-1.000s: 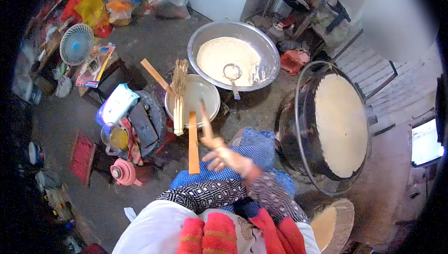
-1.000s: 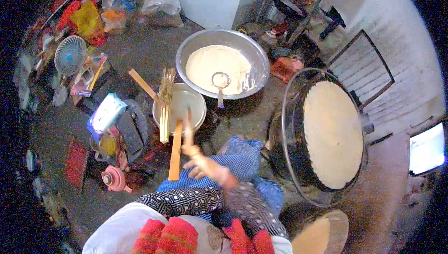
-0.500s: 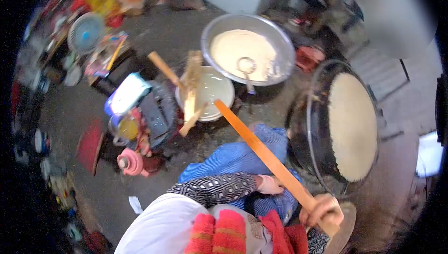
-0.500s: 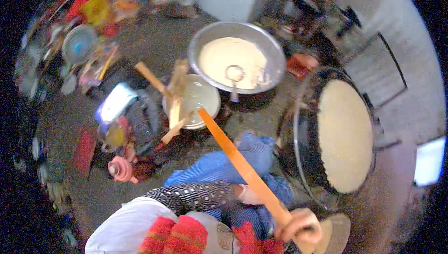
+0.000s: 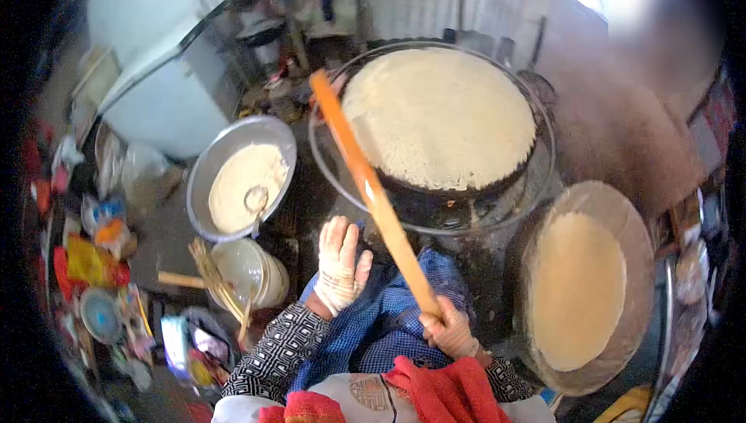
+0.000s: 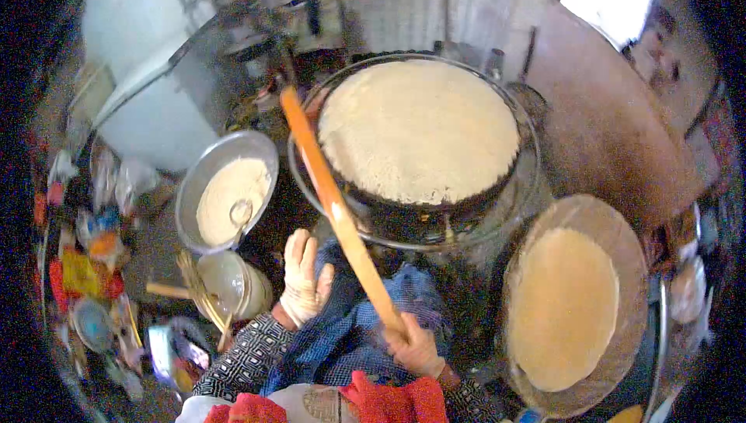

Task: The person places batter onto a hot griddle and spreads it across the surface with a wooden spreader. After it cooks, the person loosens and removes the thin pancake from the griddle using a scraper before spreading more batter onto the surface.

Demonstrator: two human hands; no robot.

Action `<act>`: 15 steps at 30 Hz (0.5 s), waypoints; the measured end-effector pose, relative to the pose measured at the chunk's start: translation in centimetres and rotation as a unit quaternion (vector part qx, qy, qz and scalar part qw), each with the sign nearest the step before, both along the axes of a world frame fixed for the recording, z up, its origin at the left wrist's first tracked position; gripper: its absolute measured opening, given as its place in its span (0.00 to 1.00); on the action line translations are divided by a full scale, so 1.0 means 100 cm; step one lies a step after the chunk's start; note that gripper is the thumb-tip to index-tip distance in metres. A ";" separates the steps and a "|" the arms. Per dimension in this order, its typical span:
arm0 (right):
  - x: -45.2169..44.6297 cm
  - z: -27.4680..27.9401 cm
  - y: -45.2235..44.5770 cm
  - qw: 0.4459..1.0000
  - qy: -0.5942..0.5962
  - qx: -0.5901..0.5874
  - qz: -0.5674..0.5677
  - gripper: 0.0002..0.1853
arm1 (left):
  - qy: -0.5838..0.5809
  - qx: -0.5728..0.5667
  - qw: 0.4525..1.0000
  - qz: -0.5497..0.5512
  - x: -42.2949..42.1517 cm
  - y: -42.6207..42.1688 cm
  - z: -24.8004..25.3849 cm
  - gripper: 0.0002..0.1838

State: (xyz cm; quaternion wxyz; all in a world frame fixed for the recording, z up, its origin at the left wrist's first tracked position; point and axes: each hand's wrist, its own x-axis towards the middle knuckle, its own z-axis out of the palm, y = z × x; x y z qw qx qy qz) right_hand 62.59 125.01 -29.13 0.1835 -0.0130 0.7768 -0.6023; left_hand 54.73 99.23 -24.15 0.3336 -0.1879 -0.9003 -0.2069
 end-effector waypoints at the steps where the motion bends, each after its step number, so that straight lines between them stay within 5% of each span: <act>1: 0.013 -0.014 0.008 0.998 0.054 0.033 -0.017 0.25 | 0.001 -0.063 0.998 -0.026 -0.014 0.011 0.025 0.30; 3: 0.051 -0.009 0.038 0.998 0.001 0.029 -0.058 0.31 | -0.070 -0.187 0.976 -0.084 -0.037 0.047 0.044 0.34; 6: 0.104 -0.038 0.093 0.988 0.005 0.028 -0.152 0.34 | -0.113 -0.209 0.945 -0.226 -0.083 0.118 0.047 0.42; 9: 0.122 -0.013 0.100 0.937 -0.011 -0.195 -0.289 0.36 | -0.089 -0.163 0.918 -0.349 -0.126 0.210 0.045 0.47; 10: 0.119 0.003 0.102 0.895 -0.020 -0.299 -0.331 0.36 | -0.082 -0.173 0.909 -0.369 -0.144 0.237 0.037 0.48; 13: 0.058 0.058 0.081 0.837 -0.189 -0.308 -0.412 0.37 | -0.146 -0.306 0.868 -0.362 -0.204 0.277 -0.020 0.52; 15: 0.028 0.042 0.079 0.865 -0.177 -0.270 -0.384 0.37 | -0.118 -0.296 0.878 -0.357 -0.232 0.276 -0.033 0.56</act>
